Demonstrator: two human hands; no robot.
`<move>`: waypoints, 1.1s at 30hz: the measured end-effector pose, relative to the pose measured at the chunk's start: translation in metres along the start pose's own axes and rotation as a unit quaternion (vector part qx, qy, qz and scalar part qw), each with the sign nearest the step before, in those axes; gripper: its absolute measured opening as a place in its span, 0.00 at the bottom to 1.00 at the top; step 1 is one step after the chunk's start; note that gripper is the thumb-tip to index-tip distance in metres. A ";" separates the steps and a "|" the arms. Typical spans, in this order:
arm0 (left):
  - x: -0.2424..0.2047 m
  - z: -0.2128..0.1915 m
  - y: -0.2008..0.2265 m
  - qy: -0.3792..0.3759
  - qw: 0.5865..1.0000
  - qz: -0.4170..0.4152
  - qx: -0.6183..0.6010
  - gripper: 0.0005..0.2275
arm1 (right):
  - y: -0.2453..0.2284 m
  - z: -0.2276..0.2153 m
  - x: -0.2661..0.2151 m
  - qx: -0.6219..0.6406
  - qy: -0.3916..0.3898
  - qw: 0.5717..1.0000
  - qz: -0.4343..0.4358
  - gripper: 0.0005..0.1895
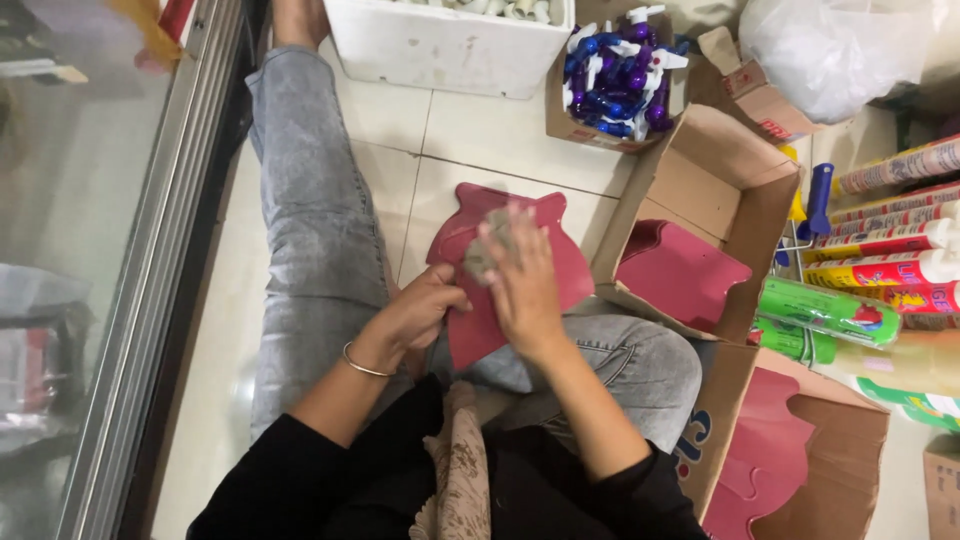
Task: The person sits on the floor and wipes several pink plastic parts with a cloth. They handle the parts one at a time, wiping each surface and then placing them into a cardboard box.
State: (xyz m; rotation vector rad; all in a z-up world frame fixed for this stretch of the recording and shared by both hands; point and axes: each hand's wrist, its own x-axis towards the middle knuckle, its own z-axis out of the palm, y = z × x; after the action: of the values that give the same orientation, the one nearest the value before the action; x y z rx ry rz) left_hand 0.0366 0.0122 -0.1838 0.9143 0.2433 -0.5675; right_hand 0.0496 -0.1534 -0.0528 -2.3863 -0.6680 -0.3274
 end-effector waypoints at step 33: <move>-0.056 0.054 0.070 -0.159 0.953 0.006 -0.259 0.16 | -0.055 -0.027 0.019 0.044 0.048 0.989 -0.134 0.21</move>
State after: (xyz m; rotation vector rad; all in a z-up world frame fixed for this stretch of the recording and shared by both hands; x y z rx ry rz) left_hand 0.0273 0.0223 -0.0803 0.3067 0.0851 -0.5938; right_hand 0.0345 -0.1260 0.0032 -2.1837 -0.9410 -0.5129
